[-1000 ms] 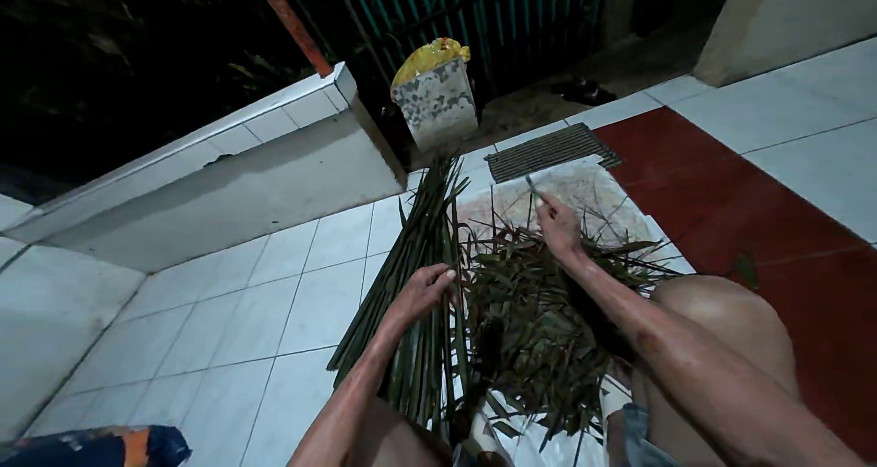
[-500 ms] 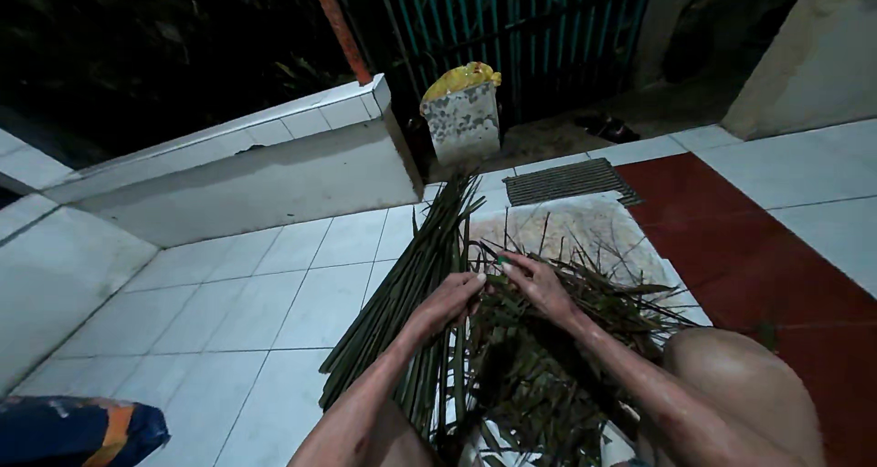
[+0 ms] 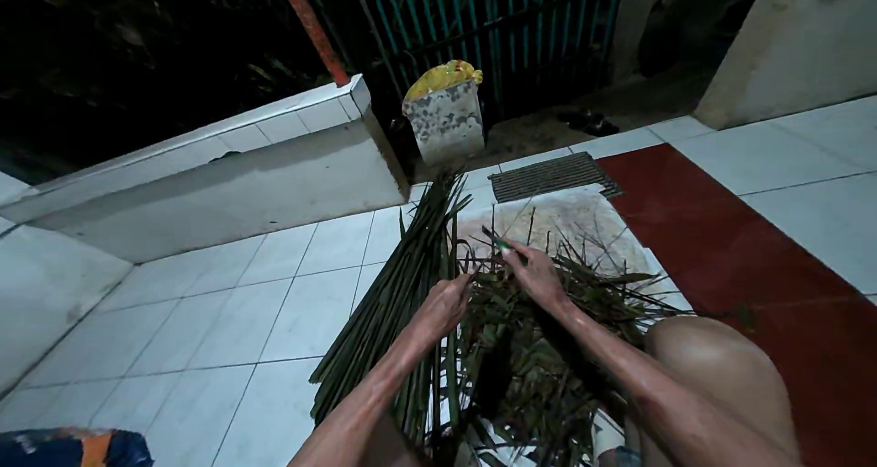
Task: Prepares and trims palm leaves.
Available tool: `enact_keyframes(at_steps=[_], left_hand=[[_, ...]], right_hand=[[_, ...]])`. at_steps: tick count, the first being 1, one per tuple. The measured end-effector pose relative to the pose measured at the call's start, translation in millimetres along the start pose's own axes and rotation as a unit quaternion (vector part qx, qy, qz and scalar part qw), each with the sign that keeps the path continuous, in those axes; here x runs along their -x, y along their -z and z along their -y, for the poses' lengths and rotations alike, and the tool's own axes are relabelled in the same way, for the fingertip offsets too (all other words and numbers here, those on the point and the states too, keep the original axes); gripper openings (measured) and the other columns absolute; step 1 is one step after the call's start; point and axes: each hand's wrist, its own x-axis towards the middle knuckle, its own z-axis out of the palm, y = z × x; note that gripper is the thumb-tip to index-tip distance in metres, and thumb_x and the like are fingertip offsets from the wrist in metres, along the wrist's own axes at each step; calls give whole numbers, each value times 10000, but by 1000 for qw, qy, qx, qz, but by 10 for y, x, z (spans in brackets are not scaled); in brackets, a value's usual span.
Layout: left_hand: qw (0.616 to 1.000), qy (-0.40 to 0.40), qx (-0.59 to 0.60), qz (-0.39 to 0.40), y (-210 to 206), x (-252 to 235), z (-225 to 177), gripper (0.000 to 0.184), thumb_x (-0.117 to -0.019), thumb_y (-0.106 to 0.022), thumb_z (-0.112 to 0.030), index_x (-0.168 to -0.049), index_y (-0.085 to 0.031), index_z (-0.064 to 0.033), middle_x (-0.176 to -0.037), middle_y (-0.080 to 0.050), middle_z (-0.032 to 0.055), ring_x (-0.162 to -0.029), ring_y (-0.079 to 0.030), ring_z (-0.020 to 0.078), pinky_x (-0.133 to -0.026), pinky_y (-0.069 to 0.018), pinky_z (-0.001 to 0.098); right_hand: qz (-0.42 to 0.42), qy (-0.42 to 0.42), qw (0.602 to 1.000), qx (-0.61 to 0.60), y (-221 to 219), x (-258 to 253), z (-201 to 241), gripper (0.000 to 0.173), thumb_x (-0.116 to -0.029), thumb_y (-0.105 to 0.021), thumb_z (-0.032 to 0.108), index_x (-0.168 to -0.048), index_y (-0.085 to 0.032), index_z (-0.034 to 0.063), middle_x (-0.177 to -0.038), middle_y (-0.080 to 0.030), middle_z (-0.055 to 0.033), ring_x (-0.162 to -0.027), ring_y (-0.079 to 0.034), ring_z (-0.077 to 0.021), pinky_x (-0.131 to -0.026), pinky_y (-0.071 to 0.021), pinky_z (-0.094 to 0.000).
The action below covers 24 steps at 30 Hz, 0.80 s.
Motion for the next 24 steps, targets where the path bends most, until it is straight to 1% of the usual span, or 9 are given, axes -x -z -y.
enact_keyframes(at_steps=[2,7,12,15,16,19,21,23,24], left_hand=[[1000,-10,-1,-3,4,53,12,410,-1121,-390,-261,-1442,-555,-68,-1122,-717,198,-1027,-713,330,-953,-551,501],[999,-40,1,-18,1,145,112,396,-1114,-405,-251,-1435,-581,-102,-1091,-728,174,-967,-724,303,-916,-567,485],[997,-73,18,-20,91,243,213,389,-1110,-431,-294,-1412,-619,-137,-1140,-737,125,-982,-723,241,-931,-564,448],[997,-77,5,-25,127,283,292,389,-1109,-435,-303,-1417,-621,-156,-1155,-739,120,-999,-729,248,-937,-566,464],[997,-73,2,-21,143,297,324,392,-1109,-436,-314,-1425,-618,-170,-1173,-738,115,-1013,-728,251,-946,-562,473],[999,-39,-6,-7,195,328,452,393,-1100,-455,-379,-1418,-625,-222,-1150,-740,100,-990,-724,253,-931,-563,502],[1000,-24,-3,-9,244,341,534,385,-1091,-471,-401,-1329,-675,-178,-1086,-739,95,-944,-718,239,-905,-568,493],[999,-25,24,-18,290,343,590,405,-1088,-474,-412,-1189,-705,-95,-925,-713,103,-808,-693,224,-817,-577,469],[998,-28,44,-19,308,340,612,413,-1092,-462,-407,-1157,-701,-76,-864,-695,95,-756,-678,210,-776,-580,448]], right_hand=[[-15,-8,1000,-13,69,-38,-30,398,-1069,-510,412,-1384,-660,222,-1100,-730,-111,-964,-693,-257,-889,-546,-508],[-34,-24,997,-65,230,-128,-85,359,-1076,-538,320,-1371,-659,155,-1056,-727,-132,-879,-687,-243,-842,-553,-470],[-73,-71,990,-96,342,-241,-220,383,-1080,-524,354,-1393,-636,164,-1009,-703,-144,-801,-644,-254,-766,-536,-477],[-84,-86,985,-123,421,-278,-237,390,-1077,-535,362,-1403,-627,167,-1030,-704,-143,-792,-643,-242,-750,-539,-461],[-85,-86,984,-130,449,-279,-233,393,-1082,-529,346,-1413,-612,150,-1013,-688,-144,-763,-613,-231,-721,-522,-442],[-112,-95,982,-119,533,-286,-271,409,-1083,-520,353,-1423,-600,142,-1023,-682,-169,-791,-614,-279,-737,-514,-501],[-159,-93,977,-108,565,-335,-363,405,-1078,-520,358,-1407,-619,142,-1013,-693,-179,-809,-637,-307,-751,-522,-541],[-198,-89,972,-93,641,-363,-412,395,-1087,-497,339,-1404,-616,136,-1004,-684,-191,-821,-635,-331,-762,-517,-569],[-210,-85,970,-89,686,-357,-414,399,-1091,-485,339,-1410,-608,134,-1018,-686,-201,-841,-645,-351,-776,-519,-592]])
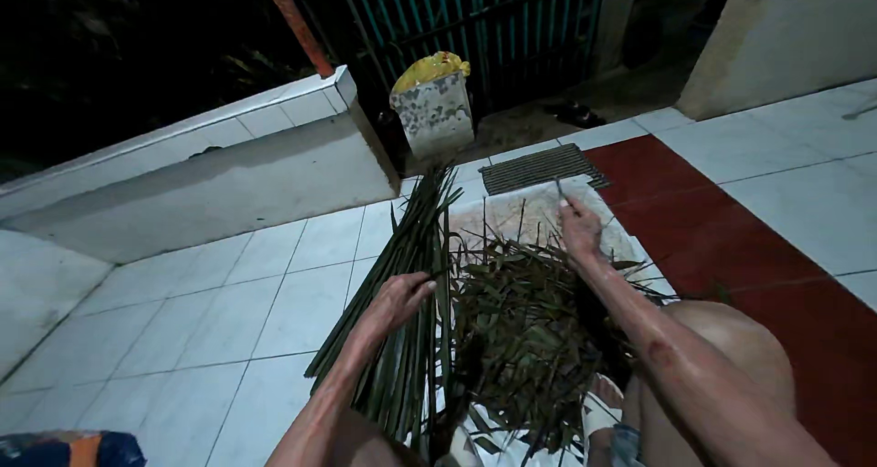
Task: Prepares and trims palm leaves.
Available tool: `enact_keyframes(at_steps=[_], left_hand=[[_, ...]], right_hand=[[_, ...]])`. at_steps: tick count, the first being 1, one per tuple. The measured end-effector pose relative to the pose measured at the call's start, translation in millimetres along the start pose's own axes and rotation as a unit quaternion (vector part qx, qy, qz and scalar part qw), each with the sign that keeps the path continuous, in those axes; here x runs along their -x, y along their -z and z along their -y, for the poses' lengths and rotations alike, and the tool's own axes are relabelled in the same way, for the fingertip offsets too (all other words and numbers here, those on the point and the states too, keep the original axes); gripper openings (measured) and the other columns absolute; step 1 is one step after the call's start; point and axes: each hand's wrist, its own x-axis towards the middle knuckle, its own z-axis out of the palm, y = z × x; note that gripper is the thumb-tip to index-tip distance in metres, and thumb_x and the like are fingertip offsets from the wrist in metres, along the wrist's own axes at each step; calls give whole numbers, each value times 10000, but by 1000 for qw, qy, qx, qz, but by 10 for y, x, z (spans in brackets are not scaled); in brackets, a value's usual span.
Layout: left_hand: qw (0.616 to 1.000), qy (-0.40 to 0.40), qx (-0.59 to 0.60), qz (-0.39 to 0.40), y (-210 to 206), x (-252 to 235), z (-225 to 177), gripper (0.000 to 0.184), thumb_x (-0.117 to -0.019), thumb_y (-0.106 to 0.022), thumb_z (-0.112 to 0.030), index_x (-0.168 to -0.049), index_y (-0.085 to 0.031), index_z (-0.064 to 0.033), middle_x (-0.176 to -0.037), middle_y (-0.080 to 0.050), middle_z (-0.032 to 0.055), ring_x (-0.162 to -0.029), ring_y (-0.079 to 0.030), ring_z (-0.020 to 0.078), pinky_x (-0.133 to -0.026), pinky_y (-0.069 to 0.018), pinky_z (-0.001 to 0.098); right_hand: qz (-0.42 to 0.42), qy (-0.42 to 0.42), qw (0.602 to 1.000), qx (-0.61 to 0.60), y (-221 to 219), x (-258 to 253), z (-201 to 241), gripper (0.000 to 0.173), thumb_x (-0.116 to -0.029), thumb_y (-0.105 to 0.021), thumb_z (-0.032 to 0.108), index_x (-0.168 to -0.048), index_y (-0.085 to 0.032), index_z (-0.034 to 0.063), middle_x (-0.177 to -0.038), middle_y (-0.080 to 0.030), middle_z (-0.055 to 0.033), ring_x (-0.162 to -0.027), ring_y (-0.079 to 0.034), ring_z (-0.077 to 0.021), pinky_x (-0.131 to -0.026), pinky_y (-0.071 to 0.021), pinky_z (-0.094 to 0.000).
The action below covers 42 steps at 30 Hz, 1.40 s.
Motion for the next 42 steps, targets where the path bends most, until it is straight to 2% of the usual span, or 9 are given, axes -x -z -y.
enact_keyframes(at_steps=[3,9,15,18,24,27,31,35,42], left_hand=[[997,-2,73,-7,38,-6,48,392,-1105,-428,-357,-1185,-683,-71,-801,-660,55,-655,-630,145,-669,-573,348],[988,-8,155,22,-45,-235,-83,379,-1105,-441,-353,-1187,-697,-85,-784,-651,33,-597,-579,106,-565,-513,285],[982,-34,179,51,-156,-399,-315,372,-1098,-463,-386,-1178,-687,-100,-770,-644,22,-595,-577,99,-564,-504,272],[979,-17,193,58,-134,-384,-280,371,-1072,-526,-414,-1215,-661,-99,-788,-661,28,-594,-606,106,-552,-531,280],[975,10,219,47,-128,-316,-123,346,-1096,-483,-330,-1116,-702,-63,-794,-673,18,-606,-588,78,-558,-498,244],[977,26,212,-14,-148,-351,-86,322,-1088,-509,-296,-1061,-719,-54,-769,-666,21,-616,-580,79,-593,-495,251],[983,24,149,-103,-146,-412,-107,319,-1079,-518,-276,-978,-724,-55,-761,-653,51,-657,-606,145,-664,-539,350],[989,19,75,-129,-176,-451,-164,298,-1072,-540,-262,-1023,-743,-49,-862,-702,89,-778,-668,196,-777,-568,420],[982,-37,34,-183,-292,-468,-228,293,-1053,-544,-207,-888,-709,-29,-717,-635,80,-661,-617,179,-668,-533,375]], right_hand=[[24,42,999,-12,21,140,102,441,-1098,-451,393,-1430,-566,126,-942,-647,-172,-735,-599,-299,-683,-518,-528],[284,92,952,-66,-289,670,359,435,-1075,-530,315,-1467,-544,129,-874,-671,-67,-685,-597,-134,-650,-529,-322],[292,42,943,-151,-462,681,396,340,-1067,-557,312,-1330,-620,106,-777,-624,-16,-589,-521,-85,-536,-453,-239],[259,36,950,-168,-434,586,428,305,-1073,-547,320,-1280,-634,114,-754,-590,-10,-565,-498,-84,-518,-443,-236],[214,40,970,-110,-412,535,332,335,-1072,-540,366,-1261,-617,100,-765,-593,-28,-575,-510,-108,-534,-460,-273],[247,79,966,-12,-475,705,326,405,-1077,-532,349,-1372,-595,79,-862,-676,-88,-679,-606,-173,-662,-539,-385],[332,144,932,1,-588,944,335,393,-1071,-521,356,-1345,-648,103,-954,-702,-80,-780,-653,-153,-747,-570,-372],[371,171,913,-7,-630,1052,355,396,-1075,-504,370,-1323,-674,112,-937,-695,-58,-768,-633,-125,-737,-553,-330],[370,167,914,-2,-586,1017,394,393,-1075,-504,392,-1322,-693,153,-937,-699,-41,-763,-624,-112,-741,-541,-326]])
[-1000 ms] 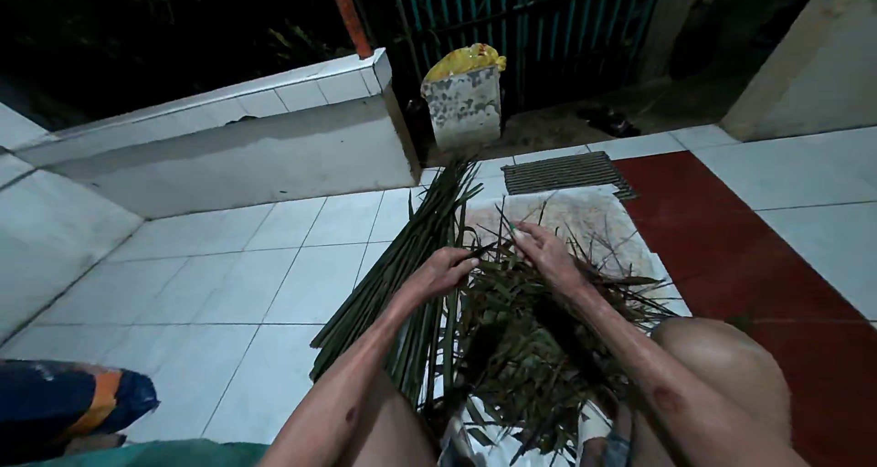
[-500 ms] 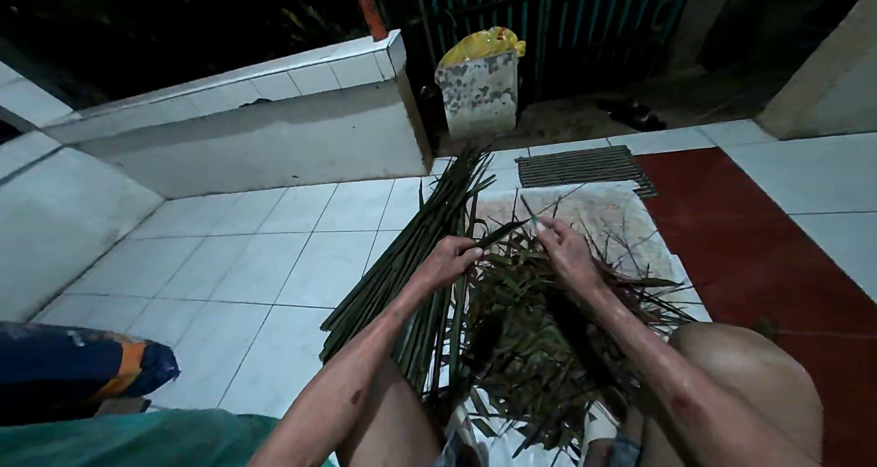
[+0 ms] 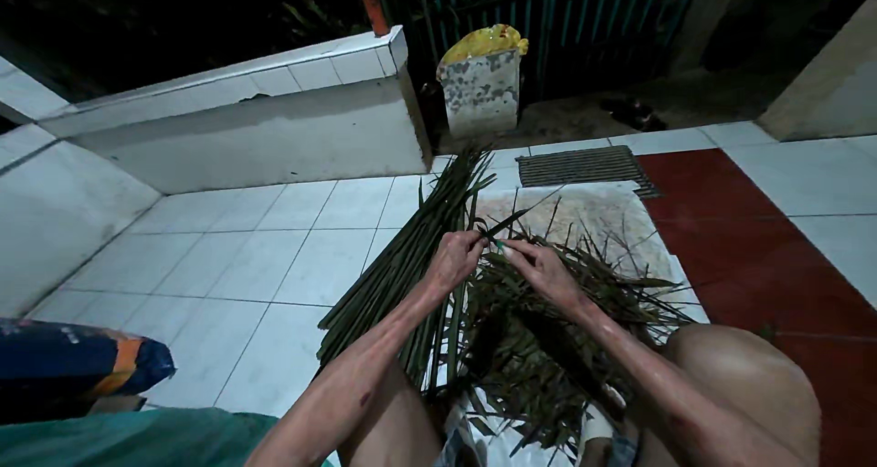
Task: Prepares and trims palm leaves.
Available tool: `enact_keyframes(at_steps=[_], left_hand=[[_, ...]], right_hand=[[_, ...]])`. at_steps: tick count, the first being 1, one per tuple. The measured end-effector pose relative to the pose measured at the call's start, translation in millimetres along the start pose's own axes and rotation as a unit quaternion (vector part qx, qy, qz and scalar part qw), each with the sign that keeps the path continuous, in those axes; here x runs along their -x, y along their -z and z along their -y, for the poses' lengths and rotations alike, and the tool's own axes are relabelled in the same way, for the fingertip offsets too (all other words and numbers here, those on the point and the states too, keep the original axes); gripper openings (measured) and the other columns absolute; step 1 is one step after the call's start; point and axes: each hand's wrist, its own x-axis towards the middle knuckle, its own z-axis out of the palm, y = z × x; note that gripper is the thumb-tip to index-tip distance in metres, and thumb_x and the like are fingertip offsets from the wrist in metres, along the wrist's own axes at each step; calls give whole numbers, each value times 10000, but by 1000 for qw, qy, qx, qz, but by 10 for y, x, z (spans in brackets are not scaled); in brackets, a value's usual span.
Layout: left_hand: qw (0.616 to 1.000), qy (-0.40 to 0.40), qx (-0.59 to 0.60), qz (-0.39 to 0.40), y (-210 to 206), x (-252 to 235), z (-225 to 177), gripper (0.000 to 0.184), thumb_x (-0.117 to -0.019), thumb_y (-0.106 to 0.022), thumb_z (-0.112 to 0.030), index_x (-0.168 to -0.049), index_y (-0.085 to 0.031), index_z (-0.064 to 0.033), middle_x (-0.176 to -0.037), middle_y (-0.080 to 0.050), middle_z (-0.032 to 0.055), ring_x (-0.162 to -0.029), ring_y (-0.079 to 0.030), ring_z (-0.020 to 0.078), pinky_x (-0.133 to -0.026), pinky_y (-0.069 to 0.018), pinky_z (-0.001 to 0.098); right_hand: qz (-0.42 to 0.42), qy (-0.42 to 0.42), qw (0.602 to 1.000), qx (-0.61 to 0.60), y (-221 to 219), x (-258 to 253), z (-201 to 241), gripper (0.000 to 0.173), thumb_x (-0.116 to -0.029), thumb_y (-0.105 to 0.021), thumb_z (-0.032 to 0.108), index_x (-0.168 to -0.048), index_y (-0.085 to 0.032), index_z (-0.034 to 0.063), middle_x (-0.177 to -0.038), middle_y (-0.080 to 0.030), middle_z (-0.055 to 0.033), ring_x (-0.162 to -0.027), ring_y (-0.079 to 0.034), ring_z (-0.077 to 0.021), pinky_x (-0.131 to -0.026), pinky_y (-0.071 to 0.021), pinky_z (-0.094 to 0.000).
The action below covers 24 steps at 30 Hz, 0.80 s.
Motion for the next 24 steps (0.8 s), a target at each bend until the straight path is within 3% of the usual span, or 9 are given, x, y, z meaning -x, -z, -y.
enact_keyframes(at_steps=[5,10,24], left_hand=[[998,-36,-23,-37,-55,11,-51,260,-1039,-553,-155,-897,-711,-5,-711,-647,98,-647,-634,196,-656,-552,374],[997,-51,-43,-38,-95,4,-95,239,-1031,-546,-127,-909,-695,14,-722,-645,120,-660,-646,233,-666,-562,403],[993,-65,-75,-61,-179,79,-187,218,-1015,-531,-89,-935,-704,17,-763,-674,133,-706,-684,261,-700,-589,428]], right_hand=[[-24,-1,999,33,22,0,41,402,-1072,-504,410,-1331,-696,170,-994,-728,-50,-828,-667,-130,-799,-563,-367],[-54,-9,998,44,2,-16,42,381,-1070,-514,395,-1320,-707,180,-924,-716,-40,-775,-643,-120,-763,-547,-356],[-77,-36,994,75,-8,-25,28,392,-1063,-512,439,-1317,-713,217,-1002,-748,-43,-887,-687,-163,-836,-554,-440]])
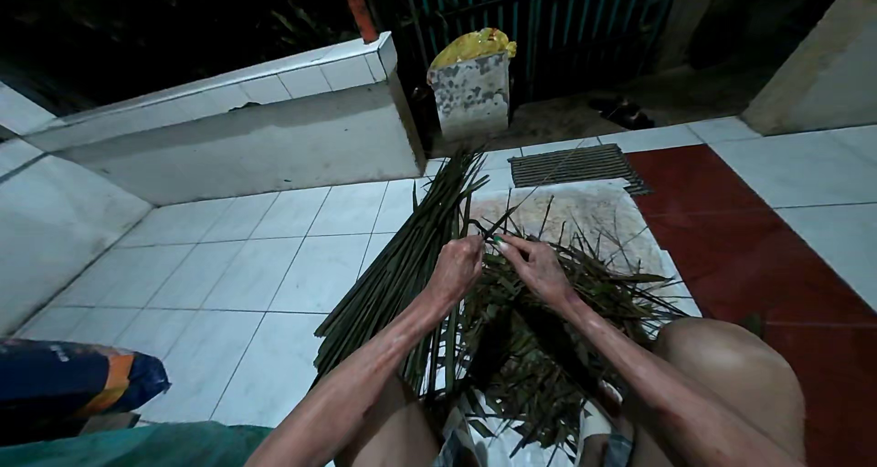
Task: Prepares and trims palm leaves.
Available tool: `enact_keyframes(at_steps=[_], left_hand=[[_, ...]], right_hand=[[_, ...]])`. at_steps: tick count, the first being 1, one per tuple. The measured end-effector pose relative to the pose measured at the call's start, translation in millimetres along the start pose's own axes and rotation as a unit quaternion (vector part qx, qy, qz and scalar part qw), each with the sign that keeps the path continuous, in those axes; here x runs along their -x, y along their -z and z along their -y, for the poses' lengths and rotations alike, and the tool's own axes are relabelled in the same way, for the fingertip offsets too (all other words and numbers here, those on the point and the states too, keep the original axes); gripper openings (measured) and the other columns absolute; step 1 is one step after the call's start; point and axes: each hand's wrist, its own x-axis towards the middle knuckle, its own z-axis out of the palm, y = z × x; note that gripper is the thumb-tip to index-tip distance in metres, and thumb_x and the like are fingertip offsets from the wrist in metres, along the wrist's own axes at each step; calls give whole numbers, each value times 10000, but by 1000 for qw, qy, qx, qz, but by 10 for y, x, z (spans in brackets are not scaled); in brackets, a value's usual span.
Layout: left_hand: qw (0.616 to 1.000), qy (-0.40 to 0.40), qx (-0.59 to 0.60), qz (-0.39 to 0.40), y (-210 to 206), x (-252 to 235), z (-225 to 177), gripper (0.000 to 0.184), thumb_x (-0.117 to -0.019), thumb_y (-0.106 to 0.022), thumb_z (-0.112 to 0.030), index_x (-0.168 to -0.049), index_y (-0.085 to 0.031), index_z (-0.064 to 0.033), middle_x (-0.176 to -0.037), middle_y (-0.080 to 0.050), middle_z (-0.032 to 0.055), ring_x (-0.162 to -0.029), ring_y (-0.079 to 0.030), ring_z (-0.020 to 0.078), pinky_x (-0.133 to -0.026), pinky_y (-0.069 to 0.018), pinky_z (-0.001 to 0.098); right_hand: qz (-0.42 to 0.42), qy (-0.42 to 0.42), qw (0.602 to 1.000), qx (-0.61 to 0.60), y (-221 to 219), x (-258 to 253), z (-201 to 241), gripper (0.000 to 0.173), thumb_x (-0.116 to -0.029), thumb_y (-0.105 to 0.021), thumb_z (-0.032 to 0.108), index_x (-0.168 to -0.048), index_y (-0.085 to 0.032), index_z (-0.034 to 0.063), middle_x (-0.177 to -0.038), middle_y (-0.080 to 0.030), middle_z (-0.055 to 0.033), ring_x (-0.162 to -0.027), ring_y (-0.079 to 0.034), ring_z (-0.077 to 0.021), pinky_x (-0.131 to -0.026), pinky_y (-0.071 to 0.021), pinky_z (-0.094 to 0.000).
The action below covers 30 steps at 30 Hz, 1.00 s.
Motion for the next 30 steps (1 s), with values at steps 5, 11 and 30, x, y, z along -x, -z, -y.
enact_keyframes(at_steps=[5,11,30], left_hand=[[999,21,-2,28,56,22,-91,221,-1017,-526,-99,-962,-705,18,-800,-690,146,-750,-700,277,-736,-592,446],[999,33,-3,31,104,58,-132,252,-1039,-503,-127,-990,-712,5,-801,-692,141,-749,-699,271,-732,-589,439],[982,24,-142,125,174,201,-48,257,-1034,-484,-85,-1180,-655,40,-1063,-706,236,-866,-734,390,-760,-603,515]], right_hand=[[-11,-30,999,29,3,-27,-58,397,-1055,-510,466,-1326,-708,255,-1077,-753,-51,-978,-705,-220,-893,-549,-533],[-27,-21,998,43,-32,-24,-101,413,-1051,-524,459,-1310,-719,202,-1133,-754,-58,-1062,-704,-221,-954,-541,-526],[98,-2,995,-24,178,5,-62,398,-1079,-507,361,-1329,-677,103,-954,-704,-88,-786,-640,-150,-774,-548,-372]])
